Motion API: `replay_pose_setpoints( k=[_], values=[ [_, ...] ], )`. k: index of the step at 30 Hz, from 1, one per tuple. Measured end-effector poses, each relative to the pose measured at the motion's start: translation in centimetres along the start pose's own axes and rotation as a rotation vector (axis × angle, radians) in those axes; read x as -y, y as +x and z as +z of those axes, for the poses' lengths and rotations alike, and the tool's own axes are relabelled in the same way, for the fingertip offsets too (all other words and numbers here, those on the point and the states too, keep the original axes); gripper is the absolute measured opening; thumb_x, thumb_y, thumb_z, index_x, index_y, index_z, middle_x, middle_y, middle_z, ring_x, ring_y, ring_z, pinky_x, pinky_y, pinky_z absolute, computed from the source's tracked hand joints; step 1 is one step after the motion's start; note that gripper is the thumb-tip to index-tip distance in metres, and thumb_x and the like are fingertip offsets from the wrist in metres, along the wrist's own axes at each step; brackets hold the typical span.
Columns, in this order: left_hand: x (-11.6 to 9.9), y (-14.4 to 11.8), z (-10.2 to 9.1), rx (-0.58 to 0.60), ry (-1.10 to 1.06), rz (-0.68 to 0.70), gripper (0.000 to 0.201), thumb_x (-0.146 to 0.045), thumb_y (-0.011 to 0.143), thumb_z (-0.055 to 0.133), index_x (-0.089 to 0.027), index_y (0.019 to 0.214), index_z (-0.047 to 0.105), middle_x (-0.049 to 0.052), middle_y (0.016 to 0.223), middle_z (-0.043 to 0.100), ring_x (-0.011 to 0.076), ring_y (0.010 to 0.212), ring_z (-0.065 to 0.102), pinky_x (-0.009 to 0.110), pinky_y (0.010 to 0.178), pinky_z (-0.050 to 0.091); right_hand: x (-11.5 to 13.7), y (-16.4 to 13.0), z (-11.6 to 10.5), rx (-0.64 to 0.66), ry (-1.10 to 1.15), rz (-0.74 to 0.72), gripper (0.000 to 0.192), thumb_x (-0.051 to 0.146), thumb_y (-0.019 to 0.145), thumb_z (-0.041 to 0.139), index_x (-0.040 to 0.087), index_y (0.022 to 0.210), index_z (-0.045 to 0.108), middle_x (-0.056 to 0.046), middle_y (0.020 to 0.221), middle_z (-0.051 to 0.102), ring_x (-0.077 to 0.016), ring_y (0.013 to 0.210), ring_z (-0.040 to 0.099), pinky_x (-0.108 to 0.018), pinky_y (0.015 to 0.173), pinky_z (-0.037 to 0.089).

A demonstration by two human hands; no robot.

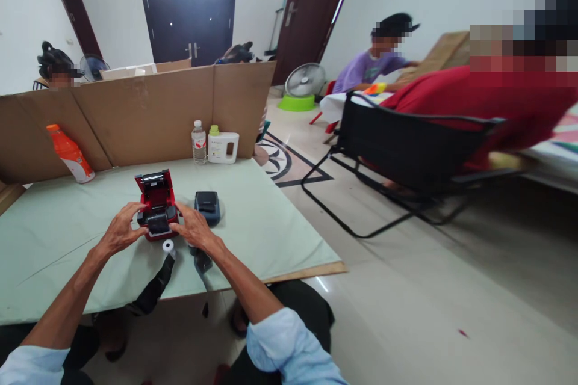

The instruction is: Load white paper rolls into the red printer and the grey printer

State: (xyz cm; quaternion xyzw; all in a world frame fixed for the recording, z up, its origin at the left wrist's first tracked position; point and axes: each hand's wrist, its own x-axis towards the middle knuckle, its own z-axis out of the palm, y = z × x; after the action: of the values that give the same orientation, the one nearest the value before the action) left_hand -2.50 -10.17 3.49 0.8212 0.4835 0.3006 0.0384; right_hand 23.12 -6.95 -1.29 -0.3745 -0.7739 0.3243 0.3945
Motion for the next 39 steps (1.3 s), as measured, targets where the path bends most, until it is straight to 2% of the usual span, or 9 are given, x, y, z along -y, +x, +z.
replay_pose_setpoints(
  k=[3,8,11,14,20,24,28,34,39],
  values=[
    [-0.1,0.7,0.0,0.026,0.003,0.041,0.051,-0.017,0.074,0.072,-0.023,0.125,0.068,0.011,0.126,0.071,0.0305,0.118,0.064,0.052,0.106,0.052,-0.4,0.1,0.2,-0.032,-0.068,-0.047,0.066,0.018,0.083,0.072,0.024,0.147,0.056,-0.012,0.134,0.066,-0.0275,0.119,0.064,-0.046,0.106,0.05],
    [-0.6,2.1,0.1,0.059,-0.053,0.04,0.028,-0.022,0.083,0.064,-0.023,0.105,0.079,0.009,0.11,0.078,0.0279,0.112,0.067,0.05,0.108,0.05,-0.1,1.5,0.1,-0.082,-0.178,-0.167,0.067,0.015,0.08,0.076,0.026,0.144,0.061,-0.014,0.15,0.055,-0.0303,0.141,0.049,-0.051,0.118,0.042],
    [-0.6,3.3,-0.2,0.049,-0.124,-0.01,0.025,-0.025,0.089,0.056,-0.023,0.092,0.08,0.008,0.101,0.08,0.0254,0.104,0.07,0.045,0.104,0.052,1.3,3.4,-0.5,-0.07,-0.196,-0.214,0.041,0.02,0.084,0.077,0.025,0.125,0.075,-0.013,0.136,0.066,-0.0287,0.129,0.059,-0.046,0.11,0.047],
    [-0.3,4.5,-0.4,0.076,-0.25,-0.122,0.025,-0.033,0.089,0.059,-0.02,0.09,0.08,0.007,0.094,0.079,0.0233,0.09,0.071,0.038,0.088,0.057,3.0,5.9,-1.3,-0.027,-0.205,-0.191,0.016,0.021,0.092,0.069,0.023,0.101,0.081,-0.008,0.105,0.076,-0.0226,0.098,0.068,-0.036,0.091,0.051],
    [0.9,6.2,0.2,0.118,-0.483,-0.309,0.037,-0.038,0.067,0.082,-0.013,0.095,0.08,0.005,0.084,0.079,0.0238,0.08,0.072,0.032,0.074,0.058,7.2,10.3,-2.8,0.008,-0.098,-0.211,0.021,0.024,0.092,0.064,0.015,0.08,0.078,0.001,0.074,0.068,-0.0138,0.071,0.057,-0.025,0.067,0.039],
    [0.7,6.6,0.0,0.091,-0.6,-0.256,0.038,-0.044,0.074,0.079,-0.012,0.095,0.079,0.006,0.089,0.079,0.0247,0.085,0.072,0.034,0.077,0.058,10.4,10.8,-4.0,-0.049,0.016,-0.307,0.022,0.025,0.092,0.063,0.014,0.077,0.075,0.002,0.073,0.065,-0.0114,0.069,0.055,-0.023,0.066,0.039],
    [0.5,6.2,-2.2,0.035,-0.584,-0.177,0.035,-0.044,0.078,0.076,-0.012,0.091,0.078,0.007,0.088,0.078,0.0232,0.081,0.071,0.034,0.078,0.057,12.8,8.7,-4.5,-0.068,0.081,-0.373,0.02,0.023,0.094,0.061,0.016,0.084,0.077,0.0,0.082,0.068,-0.012,0.074,0.059,-0.025,0.072,0.044],
    [3.1,1.8,-7.2,-0.081,-0.215,-0.223,0.027,-0.029,0.075,0.068,-0.017,0.097,0.08,0.007,0.097,0.08,0.0222,0.089,0.071,0.033,0.085,0.057,13.4,3.9,-0.6,0.053,-0.012,-0.43,0.022,0.02,0.098,0.058,0.023,0.101,0.08,-0.003,0.096,0.072,-0.0155,0.087,0.065,-0.027,0.08,0.049],
    [6.2,-3.2,-8.6,-0.033,-0.046,-0.289,0.034,-0.022,0.07,0.057,-0.02,0.094,0.081,0.006,0.096,0.08,0.0218,0.089,0.073,0.033,0.085,0.058,13.0,1.6,4.8,0.242,-0.3,-0.467,0.017,0.021,0.099,0.064,0.022,0.101,0.08,-0.005,0.103,0.073,-0.0166,0.087,0.066,-0.026,0.068,0.043]
  ],
)
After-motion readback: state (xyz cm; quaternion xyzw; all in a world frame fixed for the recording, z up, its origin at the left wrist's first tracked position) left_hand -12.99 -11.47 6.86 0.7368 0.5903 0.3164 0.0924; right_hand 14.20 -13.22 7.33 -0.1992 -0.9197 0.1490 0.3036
